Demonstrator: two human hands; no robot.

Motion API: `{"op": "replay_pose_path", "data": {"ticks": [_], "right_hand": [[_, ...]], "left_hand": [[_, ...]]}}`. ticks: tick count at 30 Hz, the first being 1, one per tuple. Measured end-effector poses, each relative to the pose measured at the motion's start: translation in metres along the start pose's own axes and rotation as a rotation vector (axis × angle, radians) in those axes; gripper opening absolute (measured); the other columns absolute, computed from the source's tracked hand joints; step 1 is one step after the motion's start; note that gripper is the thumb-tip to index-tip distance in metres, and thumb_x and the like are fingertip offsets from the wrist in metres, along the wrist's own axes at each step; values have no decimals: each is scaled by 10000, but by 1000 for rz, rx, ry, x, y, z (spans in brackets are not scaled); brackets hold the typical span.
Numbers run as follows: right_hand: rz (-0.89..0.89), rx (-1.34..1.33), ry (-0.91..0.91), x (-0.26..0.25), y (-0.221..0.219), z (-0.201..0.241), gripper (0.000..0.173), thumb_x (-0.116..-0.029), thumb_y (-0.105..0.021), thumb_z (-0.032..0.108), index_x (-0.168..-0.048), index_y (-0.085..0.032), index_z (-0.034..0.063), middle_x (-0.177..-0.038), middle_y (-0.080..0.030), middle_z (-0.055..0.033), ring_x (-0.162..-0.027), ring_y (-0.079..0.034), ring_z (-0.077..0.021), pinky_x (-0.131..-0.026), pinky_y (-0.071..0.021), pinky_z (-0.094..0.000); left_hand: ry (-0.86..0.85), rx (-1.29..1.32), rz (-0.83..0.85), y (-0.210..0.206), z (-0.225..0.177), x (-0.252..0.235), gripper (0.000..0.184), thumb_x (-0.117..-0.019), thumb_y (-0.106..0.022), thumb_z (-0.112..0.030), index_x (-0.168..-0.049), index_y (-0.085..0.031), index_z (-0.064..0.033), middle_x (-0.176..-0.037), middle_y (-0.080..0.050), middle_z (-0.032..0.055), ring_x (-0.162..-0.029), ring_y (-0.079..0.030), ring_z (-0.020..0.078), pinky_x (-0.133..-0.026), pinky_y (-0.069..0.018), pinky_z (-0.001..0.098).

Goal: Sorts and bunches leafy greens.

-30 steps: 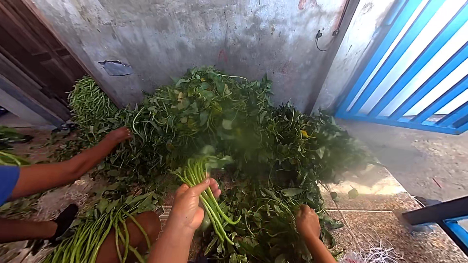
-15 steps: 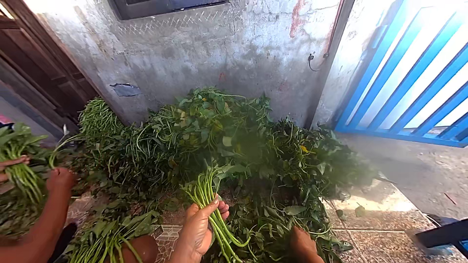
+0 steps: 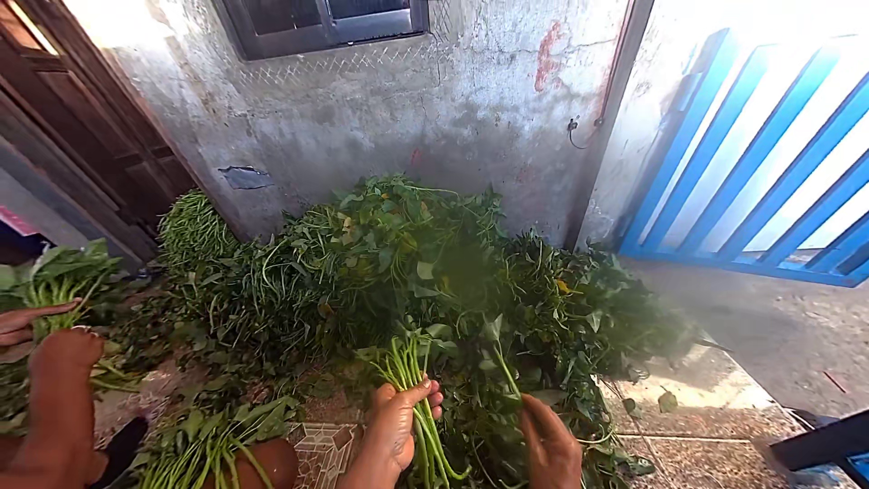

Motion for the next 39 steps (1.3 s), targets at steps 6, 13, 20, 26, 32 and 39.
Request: {"op": "replay_pose_path", "data": {"ticks": [6, 13, 20, 26, 32, 39], "right_hand": [[82, -32, 208, 52, -44, 63, 194, -883, -679, 16, -1056, -762, -12, -947, -762, -118, -908, -743, -214, -855, -616, -349], [117, 72, 254, 61, -52, 64, 186, -910, -681, 56, -1067, -778, 32, -938, -757, -105, -901, -736, -215, -849, -609, -350], [371, -328, -140, 46, -76, 63, 556, -866, -729, 151, -1318, -535, -107, -1056, -708, -146, -935, -710, -200, -856, -601, -394], [34, -520, -144, 34, -71, 70, 301, -910, -697, 18, -1206, -710, -39, -947, -677, -89, -764, -664, -96, -691, -595, -230], [57, 77, 378, 56, -58, 93, 146, -872, -648, 44, -964, -761, 36, -905, -714, -118, -884, -712, -231, -811, -606, -338], [980, 458, -213, 91, -73, 6, 470, -878, -739, 222, -1286, -667, 1, -1345, -569, -305, -1275, -536, -506, -930, -533, -643]], "left_hand": [[15, -114, 172, -22, 12, 11, 203, -993, -593, 31, -1188, -546, 64, -962, -734, 213, -756, -738, 286, -636, -624, 391], [-106, -192, 234, -18, 1, 12, 226, -899, -693, 89, -1093, -578, 78, -906, -742, 204, -710, -736, 267, -610, -622, 359], [-168, -306, 271, -23, 4, 14, 334, -753, -775, 145, -1038, -624, 60, -879, -743, 153, -743, -728, 211, -670, -616, 329], [-216, -236, 158, -17, -2, 13, 386, -685, -811, 173, -1016, -643, 68, -881, -726, 152, -783, -721, 203, -716, -622, 326], [-260, -121, -8, 3, -18, 8, 282, -795, -770, 140, -1031, -622, 92, -738, -695, 183, -577, -680, 233, -525, -590, 327], [-259, -103, -68, 19, -39, 8, 303, -801, -777, 131, -1054, -613, 100, -792, -719, 211, -625, -722, 273, -532, -617, 350]]}}
Point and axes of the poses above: each hand's wrist, its own x-axis away from the middle knuckle, its own y-axis out of the back of the hand, z = x × y, the point moved 10 cm from there along -x, towards the middle knuckle
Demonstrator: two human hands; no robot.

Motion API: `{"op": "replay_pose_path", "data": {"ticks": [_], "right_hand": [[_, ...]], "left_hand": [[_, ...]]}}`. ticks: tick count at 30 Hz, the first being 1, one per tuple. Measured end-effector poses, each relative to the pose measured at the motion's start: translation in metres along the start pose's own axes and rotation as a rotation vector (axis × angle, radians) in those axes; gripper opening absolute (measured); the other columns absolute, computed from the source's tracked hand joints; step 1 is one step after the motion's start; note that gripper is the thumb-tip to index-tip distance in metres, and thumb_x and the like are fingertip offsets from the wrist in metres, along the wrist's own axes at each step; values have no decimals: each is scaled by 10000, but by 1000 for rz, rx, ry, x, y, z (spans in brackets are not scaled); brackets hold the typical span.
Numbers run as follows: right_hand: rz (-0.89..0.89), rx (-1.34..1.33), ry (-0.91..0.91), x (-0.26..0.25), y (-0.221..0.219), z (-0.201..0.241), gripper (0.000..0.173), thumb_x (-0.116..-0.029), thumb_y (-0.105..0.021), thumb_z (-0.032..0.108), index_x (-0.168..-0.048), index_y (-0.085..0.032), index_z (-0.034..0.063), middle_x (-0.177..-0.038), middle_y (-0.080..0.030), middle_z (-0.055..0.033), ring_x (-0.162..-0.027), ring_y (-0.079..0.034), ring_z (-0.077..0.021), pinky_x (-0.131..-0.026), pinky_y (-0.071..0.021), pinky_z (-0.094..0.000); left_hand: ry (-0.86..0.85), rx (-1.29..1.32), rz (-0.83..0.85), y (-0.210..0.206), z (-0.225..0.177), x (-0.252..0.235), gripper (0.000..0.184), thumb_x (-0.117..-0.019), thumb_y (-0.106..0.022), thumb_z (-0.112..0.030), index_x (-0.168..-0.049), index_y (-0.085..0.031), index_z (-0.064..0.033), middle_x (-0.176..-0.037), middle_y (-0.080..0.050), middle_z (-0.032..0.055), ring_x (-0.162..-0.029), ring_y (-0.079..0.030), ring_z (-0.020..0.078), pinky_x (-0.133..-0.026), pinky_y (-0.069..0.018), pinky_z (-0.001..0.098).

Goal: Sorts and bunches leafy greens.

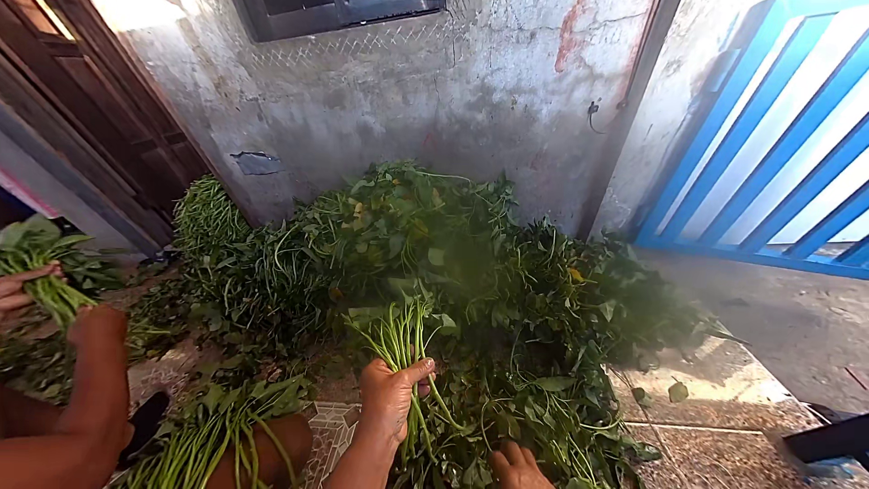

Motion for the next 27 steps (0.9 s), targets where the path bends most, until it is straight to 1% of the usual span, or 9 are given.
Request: {"op": "replay_pose_path", "data": {"ticks": [4, 8, 11, 12, 14, 17, 20, 23, 27], "right_hand": [[-407, -232, 277, 1, 62, 45, 413, -937, -602, 307, -1267, -687, 74, -1255, -657, -155, -1200, -605, -352, -952, -514, -562], [-627, -108, 458, 2, 57, 66, 322, -1017, -422, 242, -841, -638, 81, -831, -661, -81, -896, -676, -259, -899, -506, -489], [-664, 9, 455, 16, 43, 38, 269, -976, -451, 164, -801, -614, 41, -774, -646, -114, -806, -685, -290, -773, -559, -472], [-598, 52, 371, 15, 33, 20, 256, -959, -477, 157, -819, -636, 14, -791, -664, -147, -812, -699, -324, -736, -571, -484], [-243, 113, 80, 2, -1, -25, 307, -982, -531, 197, -1015, -705, -54, -1027, -708, -272, -1046, -686, -450, -871, -539, -594], [53, 160, -115, -15, -43, -55, 403, -956, -635, 231, -1295, -680, 19, -1426, -529, -323, -1366, -448, -528, -1050, -388, -708], [-1, -54, 39, -53, -59, -21, 301, -978, -584, 197, -1197, -733, 54, -1309, -644, -211, -1276, -574, -401, -1044, -477, -580], [371, -410, -6, -92, -127, 2, 364, -1062, -489, 241, -1221, -704, -6, -1185, -701, -228, -1142, -664, -348, -1030, -492, -536], [644, -615, -253, -100, -220, -4, 405, -1037, -534, 201, -1390, -580, 8, -1325, -618, -258, -1191, -627, -367, -1019, -494, -539]], "left_hand": [[69, -82, 132, -26, 24, 10, 331, -789, -779, 144, -1068, -606, 105, -762, -719, 204, -592, -717, 264, -523, -617, 346], [42, -24, 95, -27, 18, 12, 260, -833, -730, 147, -1053, -598, 110, -769, -707, 206, -604, -708, 265, -540, -616, 354], [-128, 81, -99, 6, -18, 2, 233, -833, -713, 159, -1026, -598, 98, -752, -708, 197, -578, -697, 256, -527, -605, 345], [-185, 108, -156, 17, -28, -1, 231, -836, -719, 148, -1029, -607, 91, -759, -711, 187, -575, -694, 248, -524, -604, 341], [-277, 150, -255, 36, -43, -3, 228, -845, -730, 119, -1036, -619, 65, -771, -714, 153, -582, -698, 222, -528, -611, 331], [-241, 216, -291, 50, -44, -8, 263, -857, -731, 91, -1090, -616, 55, -802, -717, 157, -627, -707, 229, -575, -618, 344], [-73, 272, -238, 47, -28, -12, 236, -895, -691, 68, -1118, -613, 55, -850, -709, 180, -684, -713, 248, -637, -631, 376], [13, 288, -206, 38, -20, -10, 238, -902, -681, 63, -1133, -622, 66, -834, -694, 190, -667, -702, 251, -625, -626, 365], [29, 316, -177, 35, -18, -12, 260, -900, -666, 89, -1155, -615, 70, -849, -685, 204, -659, -699, 263, -621, -631, 373]]}}
Point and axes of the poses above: each hand's wrist, its own x-axis away from the middle knuckle, its own y-axis out of the back of the hand, z = x × y, the point moved 10 cm from there along -x, towards the middle knuckle
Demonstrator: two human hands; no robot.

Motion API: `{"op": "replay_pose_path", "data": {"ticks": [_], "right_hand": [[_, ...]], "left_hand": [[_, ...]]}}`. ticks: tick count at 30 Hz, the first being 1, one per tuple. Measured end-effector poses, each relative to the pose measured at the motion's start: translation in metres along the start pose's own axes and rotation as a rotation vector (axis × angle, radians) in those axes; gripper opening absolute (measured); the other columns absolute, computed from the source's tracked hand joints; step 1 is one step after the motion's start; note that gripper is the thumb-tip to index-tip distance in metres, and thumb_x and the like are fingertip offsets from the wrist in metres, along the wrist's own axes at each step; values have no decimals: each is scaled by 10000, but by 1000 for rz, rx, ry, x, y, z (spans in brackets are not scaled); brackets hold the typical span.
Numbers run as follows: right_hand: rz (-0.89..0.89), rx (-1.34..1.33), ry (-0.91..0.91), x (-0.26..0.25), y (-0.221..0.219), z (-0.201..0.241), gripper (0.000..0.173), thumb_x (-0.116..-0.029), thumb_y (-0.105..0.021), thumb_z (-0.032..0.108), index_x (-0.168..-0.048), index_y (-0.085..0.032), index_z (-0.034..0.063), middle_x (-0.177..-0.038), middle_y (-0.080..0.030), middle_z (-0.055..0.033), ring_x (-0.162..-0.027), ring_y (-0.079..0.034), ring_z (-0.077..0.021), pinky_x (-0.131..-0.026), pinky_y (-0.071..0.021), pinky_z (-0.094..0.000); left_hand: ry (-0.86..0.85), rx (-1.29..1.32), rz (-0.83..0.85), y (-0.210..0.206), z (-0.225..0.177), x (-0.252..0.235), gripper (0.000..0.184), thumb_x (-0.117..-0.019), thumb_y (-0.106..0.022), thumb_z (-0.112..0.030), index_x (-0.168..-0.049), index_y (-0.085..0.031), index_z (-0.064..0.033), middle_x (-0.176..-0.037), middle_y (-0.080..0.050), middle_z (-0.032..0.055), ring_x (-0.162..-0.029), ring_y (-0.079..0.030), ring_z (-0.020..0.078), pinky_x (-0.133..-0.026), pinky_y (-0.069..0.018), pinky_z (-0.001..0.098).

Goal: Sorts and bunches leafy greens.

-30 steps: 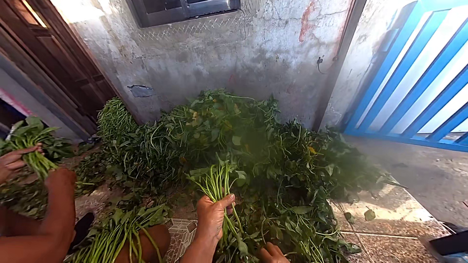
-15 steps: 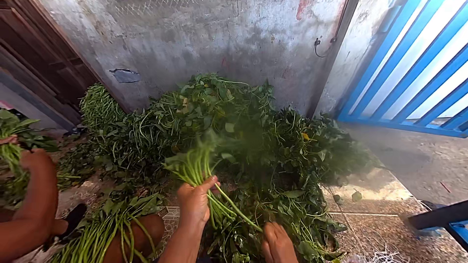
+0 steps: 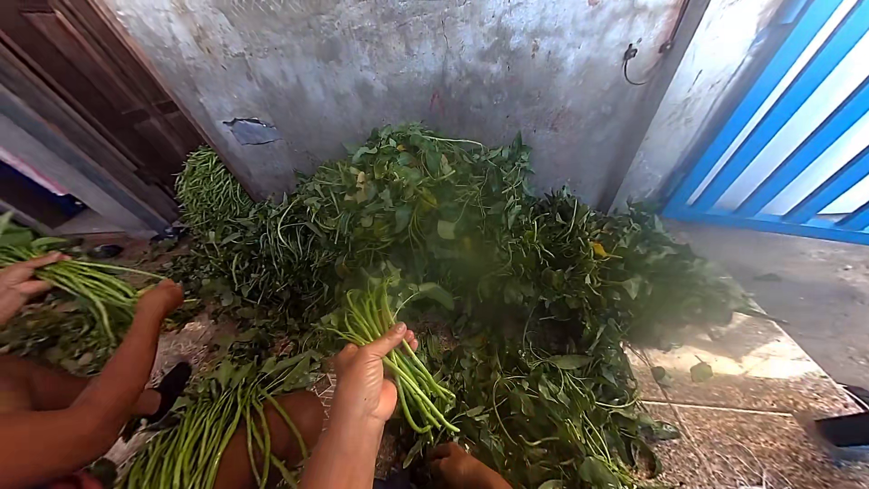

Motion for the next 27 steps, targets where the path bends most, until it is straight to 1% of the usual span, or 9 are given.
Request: {"op": "replay_pose_path", "data": {"ticks": [3, 6, 9, 12, 14, 19, 21, 25, 27], "right_hand": [[-35, 31, 68, -6, -7, -6, 418, -1005, -556, 135, -1393, -588, -18, -1358, -612, -271, -1267, -592, -382, -1083, -447, -554], [-152, -239, 165, 12, 10, -3, 247, -965, -648, 115, -1159, -693, -30, -1070, -716, -177, -984, -686, -257, -910, -552, -459], [-282, -637, 206, 34, 35, -3, 64, -899, -704, 10, -943, -660, -6, -841, -702, -80, -730, -639, -142, -701, -540, -329], [-308, -897, 250, 65, 60, 10, 193, -904, -625, -75, -1082, -623, -1, -872, -700, -107, -693, -636, -154, -642, -544, -323], [-351, -1005, 346, 89, 81, 24, 178, -931, -612, -70, -1093, -650, -6, -873, -703, -103, -682, -642, -154, -637, -560, -326], [-583, -777, 738, 161, 129, 74, 152, -925, -641, -29, -1046, -733, -29, -897, -747, -81, -800, -694, -123, -761, -589, -302], [-669, -633, 905, 192, 134, 95, 217, -921, -622, -51, -1107, -732, -34, -971, -766, -85, -896, -724, -121, -848, -606, -296], [-919, -200, 1067, 231, 124, 123, 295, -895, -621, -25, -1162, -744, 0, -1000, -724, -80, -927, -698, -119, -857, -601, -282], [-1044, 45, 1060, 243, 114, 133, 298, -888, -619, 28, -1144, -770, 62, -955, -707, -70, -917, -680, -176, -837, -572, -398]], "left_hand": [[74, -3, 24, -3, 4, 3, 226, -924, -636, 86, -1142, -581, 60, -857, -679, 202, -678, -703, 262, -641, -634, 382], [91, -37, 68, -7, 3, 5, 232, -938, -637, 66, -1154, -554, 51, -881, -697, 208, -715, -721, 277, -661, -638, 395], [10, -113, 111, -10, -2, 4, 237, -942, -640, 80, -1163, -556, 80, -894, -727, 233, -749, -746, 313, -679, -645, 407], [-46, -170, 111, -12, -1, 5, 245, -918, -664, 104, -1133, -548, 85, -826, -717, 217, -696, -739, 292, -649, -645, 388], [-40, -212, 111, -13, 4, 6, 238, -920, -667, 98, -1127, -548, 90, -808, -714, 205, -681, -736, 276, -638, -642, 372], [-9, -339, 176, -21, 26, 8, 197, -927, -662, 93, -1110, -590, 92, -789, -708, 181, -660, -723, 247, -607, -630, 344], [-1, -387, 221, -26, 36, 13, 253, -890, -703, 104, -1114, -585, 89, -814, -720, 185, -677, -730, 251, -613, -631, 349], [7, -466, 357, -38, 56, 24, 280, -832, -752, 113, -1055, -587, 77, -811, -720, 174, -681, -727, 244, -631, -632, 353], [-31, -494, 422, -43, 60, 29, 301, -777, -795, 99, -1023, -623, 75, -836, -730, 162, -720, -730, 236, -671, -634, 353]]}}
Point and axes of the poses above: each hand's wrist, its own x-axis away from the middle knuckle, its own y-axis out of the back of the hand, z = x × y, the point moved 10 cm from there along -x, towards the middle knuckle
